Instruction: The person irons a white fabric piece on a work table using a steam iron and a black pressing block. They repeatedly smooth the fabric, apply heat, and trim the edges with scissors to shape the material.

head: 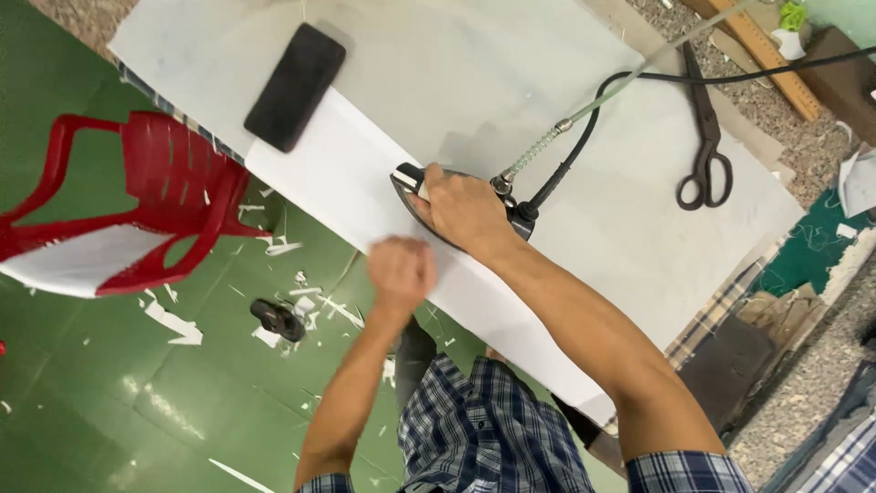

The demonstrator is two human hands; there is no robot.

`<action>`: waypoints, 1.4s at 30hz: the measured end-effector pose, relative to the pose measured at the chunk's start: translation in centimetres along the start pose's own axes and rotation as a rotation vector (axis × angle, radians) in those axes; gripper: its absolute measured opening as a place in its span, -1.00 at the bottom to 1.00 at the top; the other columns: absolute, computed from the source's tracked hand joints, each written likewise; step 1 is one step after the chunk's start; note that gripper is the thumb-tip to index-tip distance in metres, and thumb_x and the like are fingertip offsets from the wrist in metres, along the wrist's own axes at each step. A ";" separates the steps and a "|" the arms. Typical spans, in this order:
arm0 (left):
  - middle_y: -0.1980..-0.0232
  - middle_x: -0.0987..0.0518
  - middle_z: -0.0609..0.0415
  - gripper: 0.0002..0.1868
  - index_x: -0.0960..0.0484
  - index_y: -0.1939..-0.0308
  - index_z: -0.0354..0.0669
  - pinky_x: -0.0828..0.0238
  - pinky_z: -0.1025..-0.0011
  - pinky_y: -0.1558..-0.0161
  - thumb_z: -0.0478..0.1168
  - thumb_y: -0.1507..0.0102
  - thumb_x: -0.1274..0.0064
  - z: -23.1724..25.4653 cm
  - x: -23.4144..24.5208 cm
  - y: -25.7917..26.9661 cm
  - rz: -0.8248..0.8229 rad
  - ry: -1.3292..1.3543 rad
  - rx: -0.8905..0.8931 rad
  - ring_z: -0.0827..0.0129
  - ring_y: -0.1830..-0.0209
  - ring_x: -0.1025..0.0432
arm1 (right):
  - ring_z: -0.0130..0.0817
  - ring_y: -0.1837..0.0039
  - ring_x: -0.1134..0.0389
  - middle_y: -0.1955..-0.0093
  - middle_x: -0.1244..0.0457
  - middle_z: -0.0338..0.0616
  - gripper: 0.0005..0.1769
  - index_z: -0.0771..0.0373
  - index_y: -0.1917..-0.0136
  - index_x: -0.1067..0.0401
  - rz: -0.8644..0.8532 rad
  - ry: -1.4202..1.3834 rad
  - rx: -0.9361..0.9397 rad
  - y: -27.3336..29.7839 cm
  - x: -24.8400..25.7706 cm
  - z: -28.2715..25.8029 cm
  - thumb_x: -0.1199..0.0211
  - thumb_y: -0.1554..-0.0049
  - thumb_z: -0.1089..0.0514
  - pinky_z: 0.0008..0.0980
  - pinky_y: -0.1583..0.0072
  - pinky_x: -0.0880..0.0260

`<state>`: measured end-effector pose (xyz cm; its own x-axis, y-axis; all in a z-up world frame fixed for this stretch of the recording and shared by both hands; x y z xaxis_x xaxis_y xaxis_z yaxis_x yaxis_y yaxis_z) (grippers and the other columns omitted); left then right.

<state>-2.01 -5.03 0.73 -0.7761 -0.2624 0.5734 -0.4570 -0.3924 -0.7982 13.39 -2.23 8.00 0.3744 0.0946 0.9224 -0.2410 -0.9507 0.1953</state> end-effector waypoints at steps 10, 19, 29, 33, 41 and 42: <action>-0.10 -0.56 -0.21 -0.33 -0.58 -0.15 -0.35 -0.10 -0.02 -0.45 0.18 -0.23 0.01 29.3 -0.3 9.2 -0.561 0.320 0.126 -0.12 -0.35 -0.36 | 0.05 0.24 -0.49 0.35 -0.34 0.07 -0.60 0.22 0.06 -0.21 -0.022 0.058 -0.010 8.3 -0.7 3.8 0.06 -0.31 -0.17 -0.08 0.20 -0.53; -0.17 -0.55 -0.22 -0.24 -0.58 -0.10 -0.36 -0.11 0.08 -0.49 0.29 -0.17 0.04 33.8 0.6 10.8 -0.582 0.308 0.097 -0.05 -0.37 -0.36 | 0.04 0.26 -0.49 0.37 -0.34 0.08 -0.59 0.23 0.07 -0.22 0.024 0.075 -0.002 14.4 -0.4 6.1 0.06 -0.32 -0.16 -0.08 0.21 -0.55; -0.32 -0.47 -0.25 -0.17 -0.51 -0.23 -0.40 -0.06 0.11 -0.52 0.29 -0.21 0.12 33.7 0.2 11.6 -0.561 0.312 0.075 -0.03 -0.43 -0.31 | 0.06 0.26 -0.49 0.38 -0.34 0.10 -0.56 0.24 0.06 -0.23 0.027 0.094 -0.046 14.4 -0.9 6.8 0.02 -0.31 -0.20 -0.03 0.20 -0.54; -0.38 -0.43 -0.26 -0.17 -0.48 -0.28 -0.40 -0.04 0.11 -0.52 0.27 -0.21 0.12 33.7 0.4 11.5 -0.554 0.310 0.070 -0.02 -0.48 -0.26 | 0.07 0.25 -0.49 0.37 -0.34 0.13 -0.54 0.25 0.07 -0.25 0.041 0.054 -0.026 14.3 0.0 6.2 -0.01 -0.32 -0.21 -0.04 0.20 -0.54; -0.26 -0.52 -0.25 -0.27 -0.57 -0.16 -0.38 -0.12 0.14 -0.50 0.21 -0.21 0.10 34.8 1.5 11.3 -0.487 0.297 0.023 0.00 -0.40 -0.36 | 0.07 0.25 -0.49 0.37 -0.34 0.16 -0.53 0.27 0.07 -0.27 0.006 0.012 -0.070 16.9 -0.9 7.6 0.03 -0.34 -0.20 -0.02 0.20 -0.53; -0.26 -0.52 -0.25 -0.27 -0.57 -0.16 -0.38 -0.12 0.14 -0.50 0.21 -0.21 0.10 34.8 1.5 10.9 -0.487 0.300 0.018 0.00 -0.40 -0.36 | 0.07 0.25 -0.49 0.37 -0.34 0.16 -0.53 0.27 0.07 -0.27 0.010 0.012 -0.075 17.3 -0.6 7.7 0.03 -0.34 -0.20 -0.02 0.20 -0.53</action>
<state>6.93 -40.39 -0.70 -0.5686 0.2133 0.7945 -0.7874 -0.4207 -0.4506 15.93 -20.99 8.26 0.3610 0.0889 0.9283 -0.3112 -0.9269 0.2098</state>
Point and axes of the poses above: each hand's wrist, its own y-axis away from the middle knuckle, its own x-axis out of the back of the hand, z = x × y, the point moved 9 cm from there along -y, towards the middle knuckle
